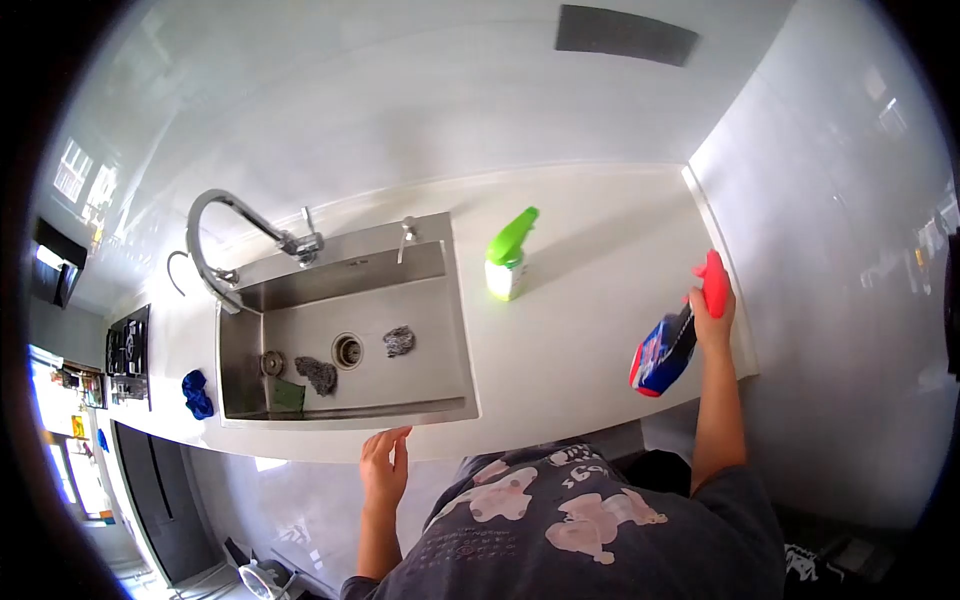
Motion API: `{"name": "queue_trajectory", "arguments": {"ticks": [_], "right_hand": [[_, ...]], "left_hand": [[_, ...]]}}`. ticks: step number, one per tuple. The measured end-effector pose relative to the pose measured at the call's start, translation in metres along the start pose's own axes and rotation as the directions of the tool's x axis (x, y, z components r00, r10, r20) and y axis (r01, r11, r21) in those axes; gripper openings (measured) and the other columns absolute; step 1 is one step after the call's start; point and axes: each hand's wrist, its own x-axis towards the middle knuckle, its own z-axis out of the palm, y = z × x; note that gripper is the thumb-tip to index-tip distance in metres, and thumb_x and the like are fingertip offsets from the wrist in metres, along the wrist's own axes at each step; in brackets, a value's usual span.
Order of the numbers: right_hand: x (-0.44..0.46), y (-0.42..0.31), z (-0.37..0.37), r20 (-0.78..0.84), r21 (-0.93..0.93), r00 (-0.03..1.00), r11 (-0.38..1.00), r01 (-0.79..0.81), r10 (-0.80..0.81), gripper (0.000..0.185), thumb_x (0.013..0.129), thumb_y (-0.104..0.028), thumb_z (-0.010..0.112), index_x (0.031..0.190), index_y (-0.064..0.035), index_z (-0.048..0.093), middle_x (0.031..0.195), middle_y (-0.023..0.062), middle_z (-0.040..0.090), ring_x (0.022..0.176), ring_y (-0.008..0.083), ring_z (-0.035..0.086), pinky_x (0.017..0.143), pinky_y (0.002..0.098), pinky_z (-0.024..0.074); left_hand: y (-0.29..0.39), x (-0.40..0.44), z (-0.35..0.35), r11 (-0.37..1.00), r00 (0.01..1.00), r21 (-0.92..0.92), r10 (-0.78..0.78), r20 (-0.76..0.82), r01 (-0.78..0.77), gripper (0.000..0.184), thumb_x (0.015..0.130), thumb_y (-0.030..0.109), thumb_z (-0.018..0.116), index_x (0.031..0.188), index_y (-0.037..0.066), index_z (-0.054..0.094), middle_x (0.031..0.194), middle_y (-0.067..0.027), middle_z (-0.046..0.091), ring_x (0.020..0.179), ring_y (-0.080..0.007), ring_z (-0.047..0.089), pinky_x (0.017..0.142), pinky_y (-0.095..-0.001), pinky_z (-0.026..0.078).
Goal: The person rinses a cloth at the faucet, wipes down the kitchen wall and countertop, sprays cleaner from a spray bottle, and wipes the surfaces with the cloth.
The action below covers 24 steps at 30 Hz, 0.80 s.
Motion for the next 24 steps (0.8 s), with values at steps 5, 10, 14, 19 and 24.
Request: {"name": "queue_trajectory", "arguments": {"ticks": [5, 10, 14, 19, 24], "right_hand": [[-0.074, -0.026, 0.034, 0.005, 0.030, 0.982, 0.981, -0.190, 0.190, 0.050, 0.074, 0.004, 0.051, 0.124, -0.0008, 0.047, 0.101, 0.0078, 0.055, 0.064, 0.0130, 0.055, 0.061, 0.0270, 0.0480], [-0.116, -0.084, 0.068, 0.221, 0.086, 0.969, 0.988, -0.131, 0.109, 0.055, 0.075, -0.001, 0.050, 0.130, -0.0016, 0.042, 0.107, 0.0118, 0.056, 0.064, 0.0145, 0.058, 0.061, 0.0280, 0.0467], [-0.132, -0.115, 0.101, 0.449, 0.142, 0.893, 0.989, -0.032, -0.036, 0.049, 0.079, -0.008, 0.053, 0.127, 0.0019, 0.043, 0.108, 0.0127, 0.056, 0.065, 0.0149, 0.058, 0.064, 0.0289, 0.0472], [-0.140, -0.162, 0.165, 0.660, 0.317, 0.593, 0.887, 0.335, -0.460, 0.038, 0.074, -0.006, 0.057, 0.110, 0.0032, 0.053, 0.092, 0.0143, 0.061, 0.068, 0.0206, 0.062, 0.070, 0.0314, 0.0495], [-0.169, -0.242, 0.253, 0.793, 0.335, 0.457, 0.915, 0.224, -0.402, 0.026, 0.077, -0.009, 0.058, 0.101, 0.0011, 0.053, 0.103, 0.0171, 0.059, 0.074, 0.0189, 0.061, 0.077, 0.0332, 0.0475]], "left_hand": [[-0.054, -0.017, -0.055, 1.000, 1.000, 0.021, -0.022, -0.021, 0.022, 0.013, 0.084, 0.006, 0.055, 0.092, 0.007, 0.065, 0.088, -0.0076, 0.065, 0.085, -0.0268, 0.060, 0.080, -0.0361, 0.044], [-0.080, -0.031, -0.095, 0.997, 0.997, 0.045, -0.059, -0.048, 0.061, 0.015, 0.084, 0.006, 0.055, 0.096, 0.009, 0.064, 0.090, -0.0075, 0.065, 0.087, -0.0263, 0.060, 0.080, -0.0358, 0.044], [-0.095, -0.051, -0.104, 0.990, 0.986, 0.044, -0.132, -0.097, 0.137, 0.017, 0.084, 0.007, 0.056, 0.099, 0.010, 0.063, 0.097, -0.0082, 0.063, 0.090, -0.0276, 0.059, 0.081, -0.0372, 0.044], [-0.109, -0.099, -0.112, 0.954, 0.936, 0.005, -0.294, -0.195, 0.300, 0.021, 0.083, 0.011, 0.057, 0.103, 0.011, 0.062, 0.106, -0.0104, 0.059, 0.093, -0.0303, 0.058, 0.081, -0.0388, 0.045], [-0.170, -0.129, -0.150, 0.914, 0.896, -0.038, -0.404, -0.185, 0.405, 0.026, 0.082, 0.011, 0.059, 0.108, 0.011, 0.059, 0.111, -0.0130, 0.056, 0.102, -0.0319, 0.054, 0.086, -0.0399, 0.044]]}}
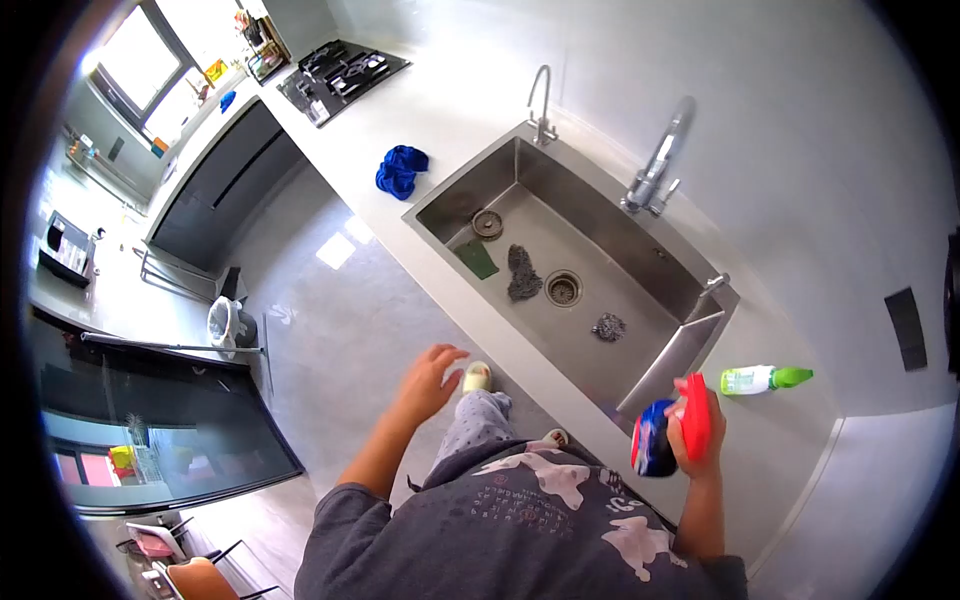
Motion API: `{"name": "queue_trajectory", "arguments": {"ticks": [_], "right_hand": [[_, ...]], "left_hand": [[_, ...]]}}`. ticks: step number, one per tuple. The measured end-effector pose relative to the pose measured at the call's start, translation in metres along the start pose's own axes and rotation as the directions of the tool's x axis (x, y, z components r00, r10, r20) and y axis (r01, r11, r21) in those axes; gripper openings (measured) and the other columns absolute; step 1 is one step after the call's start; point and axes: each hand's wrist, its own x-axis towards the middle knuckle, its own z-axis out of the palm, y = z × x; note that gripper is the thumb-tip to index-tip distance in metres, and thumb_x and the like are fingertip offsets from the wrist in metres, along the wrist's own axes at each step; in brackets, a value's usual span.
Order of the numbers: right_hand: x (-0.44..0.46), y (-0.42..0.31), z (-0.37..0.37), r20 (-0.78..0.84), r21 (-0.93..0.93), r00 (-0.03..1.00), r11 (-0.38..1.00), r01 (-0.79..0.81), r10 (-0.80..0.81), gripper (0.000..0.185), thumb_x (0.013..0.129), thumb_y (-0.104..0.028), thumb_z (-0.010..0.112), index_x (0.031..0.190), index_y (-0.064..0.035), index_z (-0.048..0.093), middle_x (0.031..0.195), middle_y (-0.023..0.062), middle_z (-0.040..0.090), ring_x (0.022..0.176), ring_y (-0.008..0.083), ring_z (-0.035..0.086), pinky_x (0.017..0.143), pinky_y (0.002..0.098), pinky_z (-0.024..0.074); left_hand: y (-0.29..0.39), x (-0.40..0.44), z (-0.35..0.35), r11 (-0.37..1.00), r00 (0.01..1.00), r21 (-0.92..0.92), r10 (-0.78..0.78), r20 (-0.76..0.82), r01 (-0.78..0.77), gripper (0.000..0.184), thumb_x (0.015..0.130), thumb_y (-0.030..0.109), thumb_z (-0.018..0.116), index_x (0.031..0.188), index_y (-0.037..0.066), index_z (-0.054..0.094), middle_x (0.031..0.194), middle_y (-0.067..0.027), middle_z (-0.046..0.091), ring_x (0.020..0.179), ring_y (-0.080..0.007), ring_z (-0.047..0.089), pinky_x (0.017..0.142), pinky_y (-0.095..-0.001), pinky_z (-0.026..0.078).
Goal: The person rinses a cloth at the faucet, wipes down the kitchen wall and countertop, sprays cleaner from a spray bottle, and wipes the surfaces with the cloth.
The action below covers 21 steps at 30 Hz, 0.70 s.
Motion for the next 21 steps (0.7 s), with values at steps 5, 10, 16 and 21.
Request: {"name": "queue_trajectory", "arguments": {"ticks": [5, 10, 16, 21], "right_hand": [[0.124, -0.041, 0.108, 0.050, 0.070, 0.989, 0.988, 0.137, -0.141, 0.038, 0.078, -0.005, 0.059, 0.115, 0.0008, 0.051, 0.099, 0.0097, 0.061, 0.078, 0.0132, 0.059, 0.079, 0.0300, 0.0466], [0.297, -0.075, 0.238, -0.086, 0.093, 0.941, 0.938, 0.335, -0.327, 0.040, 0.081, -0.005, 0.060, 0.120, -0.0001, 0.049, 0.106, 0.0080, 0.060, 0.084, 0.0119, 0.059, 0.081, 0.0267, 0.0454], [0.485, -0.078, 0.381, -0.305, 0.175, 0.880, 0.887, 0.427, -0.363, 0.058, 0.078, -0.009, 0.069, 0.127, -0.0014, 0.039, 0.111, 0.0108, 0.055, 0.082, 0.0129, 0.059, 0.077, 0.0291, 0.0488], [0.581, -0.039, 0.472, -0.430, 0.019, 0.838, 0.925, 0.380, -0.335, 0.054, 0.072, -0.012, 0.072, 0.117, -0.0025, 0.043, 0.093, 0.0076, 0.059, 0.075, 0.0164, 0.060, 0.071, 0.0300, 0.0497]], "left_hand": [[-0.085, 0.042, -0.054, 1.000, 0.998, 0.021, 0.001, -0.069, 0.000, 0.026, 0.082, 0.012, 0.060, 0.107, 0.011, 0.059, 0.108, -0.0125, 0.058, 0.099, -0.0327, 0.054, 0.084, -0.0393, 0.044], [-0.172, 0.081, -0.120, 1.000, 0.995, -0.007, -0.020, -0.096, 0.020, 0.025, 0.082, 0.009, 0.059, 0.106, 0.010, 0.060, 0.105, -0.0125, 0.059, 0.097, -0.0314, 0.056, 0.082, -0.0385, 0.045], [-0.246, 0.110, -0.165, 0.992, 0.990, -0.012, -0.124, -0.067, 0.124, 0.024, 0.082, 0.008, 0.058, 0.106, 0.009, 0.060, 0.105, -0.0131, 0.060, 0.094, -0.0314, 0.057, 0.081, -0.0380, 0.045], [-0.277, 0.123, -0.176, 0.965, 0.969, -0.134, -0.235, -0.073, 0.224, 0.022, 0.084, 0.007, 0.056, 0.106, 0.009, 0.060, 0.105, -0.0120, 0.060, 0.095, -0.0297, 0.057, 0.080, -0.0365, 0.046]]}}
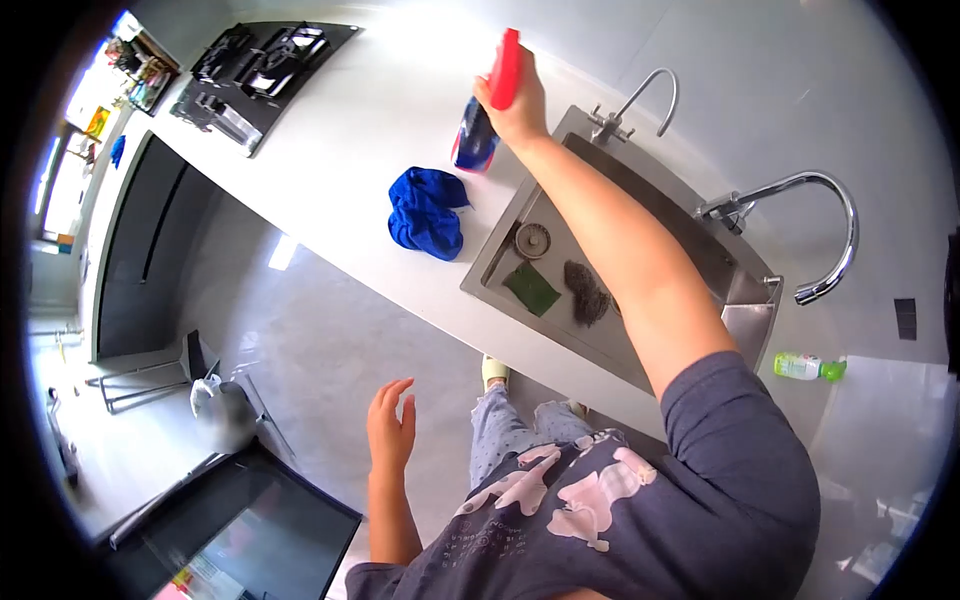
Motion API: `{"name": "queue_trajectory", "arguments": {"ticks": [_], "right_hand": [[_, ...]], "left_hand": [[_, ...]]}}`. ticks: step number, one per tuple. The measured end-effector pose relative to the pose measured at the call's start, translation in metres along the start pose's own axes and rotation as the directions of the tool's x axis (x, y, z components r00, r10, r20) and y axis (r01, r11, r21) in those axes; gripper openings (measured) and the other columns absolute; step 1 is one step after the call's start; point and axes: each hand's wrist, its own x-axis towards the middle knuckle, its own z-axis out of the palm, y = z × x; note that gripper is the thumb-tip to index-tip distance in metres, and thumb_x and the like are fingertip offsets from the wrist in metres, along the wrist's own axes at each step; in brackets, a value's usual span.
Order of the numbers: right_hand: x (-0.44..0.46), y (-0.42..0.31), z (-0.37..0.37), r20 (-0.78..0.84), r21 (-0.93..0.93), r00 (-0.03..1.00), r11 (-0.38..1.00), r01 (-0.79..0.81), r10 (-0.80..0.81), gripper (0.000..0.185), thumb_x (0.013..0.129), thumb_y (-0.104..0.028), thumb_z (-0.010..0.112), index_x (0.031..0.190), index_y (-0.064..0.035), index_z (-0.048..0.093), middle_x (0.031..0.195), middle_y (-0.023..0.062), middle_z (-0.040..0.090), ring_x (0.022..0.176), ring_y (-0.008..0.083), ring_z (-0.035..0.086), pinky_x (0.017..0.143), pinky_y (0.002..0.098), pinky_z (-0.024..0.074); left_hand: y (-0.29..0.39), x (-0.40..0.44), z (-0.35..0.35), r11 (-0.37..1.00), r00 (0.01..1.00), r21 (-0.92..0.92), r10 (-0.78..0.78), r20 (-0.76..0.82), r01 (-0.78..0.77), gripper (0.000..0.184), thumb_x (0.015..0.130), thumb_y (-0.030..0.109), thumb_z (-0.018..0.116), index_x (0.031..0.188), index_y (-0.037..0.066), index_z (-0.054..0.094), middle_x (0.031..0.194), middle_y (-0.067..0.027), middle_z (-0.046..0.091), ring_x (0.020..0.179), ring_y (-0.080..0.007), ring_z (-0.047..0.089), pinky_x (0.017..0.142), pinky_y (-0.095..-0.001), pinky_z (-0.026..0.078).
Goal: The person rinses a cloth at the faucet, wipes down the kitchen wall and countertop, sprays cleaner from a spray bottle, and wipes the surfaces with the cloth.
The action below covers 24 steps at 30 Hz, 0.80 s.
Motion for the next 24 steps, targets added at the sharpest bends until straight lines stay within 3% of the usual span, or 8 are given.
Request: {"name": "queue_trajectory", "arguments": {"ticks": [3, 6, 7, 10, 13, 14, 16, 24], "right_hand": [[0.011, 0.015, 0.021, -0.009, -0.032, 0.999, 0.999, -0.041, 0.041, 0.054, 0.070, -0.017, 0.076, 0.112, -0.0040, 0.044, 0.075, 0.0034, 0.059, 0.069, 0.0186, 0.061, 0.066, 0.0310, 0.0498], [0.011, 0.011, 0.005, 0.298, 0.132, 0.950, 0.982, -0.134, 0.090, 0.091, 0.074, -0.026, 0.069, 0.142, 0.0009, 0.013, 0.142, 0.0225, 0.029, 0.129, 0.0430, 0.026, 0.108, 0.0502, 0.0202], [0.010, 0.006, -0.014, 0.349, -0.058, 0.936, 0.996, 0.075, -0.050, 0.076, 0.066, -0.027, 0.080, 0.124, -0.0024, 0.038, 0.105, 0.0113, 0.055, 0.101, 0.0261, 0.054, 0.086, 0.0360, 0.0443], [-0.064, 0.022, -0.085, 0.424, -0.217, 0.900, 0.976, -0.009, 0.102, 0.065, 0.074, -0.018, 0.070, 0.131, -0.0082, 0.040, 0.122, 0.0139, 0.047, 0.115, 0.0271, 0.047, 0.097, 0.0352, 0.0397], [-0.212, 0.081, -0.148, 0.375, -0.746, 0.637, 0.627, -0.224, 0.674, 0.063, 0.071, -0.021, 0.070, 0.127, -0.0071, 0.044, 0.123, 0.0180, 0.046, 0.109, 0.0355, 0.051, 0.094, 0.0390, 0.0436], [-0.236, 0.081, -0.158, 0.239, -0.898, 0.295, 0.326, -0.295, 0.925, 0.073, 0.071, -0.025, 0.072, 0.134, -0.0129, 0.037, 0.137, 0.0231, 0.033, 0.125, 0.0373, 0.038, 0.101, 0.0425, 0.0368], [-0.292, 0.105, -0.177, 0.107, -0.950, 0.117, 0.136, -0.282, 0.987, 0.066, 0.075, -0.018, 0.066, 0.135, -0.0164, 0.038, 0.132, 0.0227, 0.040, 0.118, 0.0372, 0.045, 0.095, 0.0429, 0.0415], [-0.307, 0.095, -0.227, 0.162, -0.720, 0.583, 0.499, -0.482, 0.796, 0.032, 0.075, 0.005, 0.049, 0.097, -0.0113, 0.067, 0.103, 0.0151, 0.056, 0.090, 0.0345, 0.058, 0.078, 0.0397, 0.0477]], "left_hand": [[-0.018, 0.001, 0.002, 1.000, 0.999, -0.022, -0.012, -0.033, 0.011, 0.021, 0.085, 0.006, 0.055, 0.105, 0.008, 0.061, 0.105, -0.0115, 0.060, 0.097, -0.0284, 0.057, 0.082, -0.0353, 0.046], [-0.030, 0.009, 0.005, 0.995, 0.996, -0.062, -0.081, 0.023, 0.082, 0.020, 0.085, 0.004, 0.054, 0.105, 0.007, 0.061, 0.106, -0.0117, 0.060, 0.098, -0.0280, 0.057, 0.083, -0.0349, 0.046], [-0.031, 0.015, 0.005, 0.996, 0.995, -0.038, -0.082, 0.059, 0.084, 0.020, 0.086, 0.004, 0.054, 0.104, 0.007, 0.061, 0.106, -0.0117, 0.060, 0.098, -0.0280, 0.057, 0.083, -0.0348, 0.046], [-0.031, 0.032, 0.010, 0.999, 0.994, -0.024, -0.045, 0.103, 0.048, 0.019, 0.085, 0.004, 0.054, 0.103, 0.007, 0.061, 0.105, -0.0116, 0.060, 0.097, -0.0281, 0.058, 0.083, -0.0346, 0.046], [-0.023, 0.047, 0.018, 0.999, 0.991, -0.030, -0.012, 0.130, 0.016, 0.018, 0.085, 0.003, 0.055, 0.101, 0.007, 0.062, 0.103, -0.0116, 0.061, 0.096, -0.0283, 0.059, 0.083, -0.0347, 0.046], [-0.018, 0.050, 0.019, 1.000, 0.987, -0.025, 0.000, 0.163, 0.004, 0.017, 0.084, 0.003, 0.055, 0.099, 0.007, 0.063, 0.102, -0.0116, 0.062, 0.095, -0.0284, 0.059, 0.082, -0.0348, 0.046], [-0.005, 0.054, 0.025, 1.000, 0.973, 0.002, 0.011, 0.232, -0.012, 0.017, 0.084, 0.002, 0.055, 0.097, 0.007, 0.063, 0.101, -0.0116, 0.062, 0.094, -0.0286, 0.059, 0.082, -0.0353, 0.047], [0.074, 0.106, 0.080, 0.951, 0.868, -0.097, 0.309, 0.389, -0.295, 0.021, 0.081, 0.002, 0.058, 0.100, 0.009, 0.064, 0.105, -0.0123, 0.060, 0.093, -0.0303, 0.060, 0.079, -0.0354, 0.048]]}}
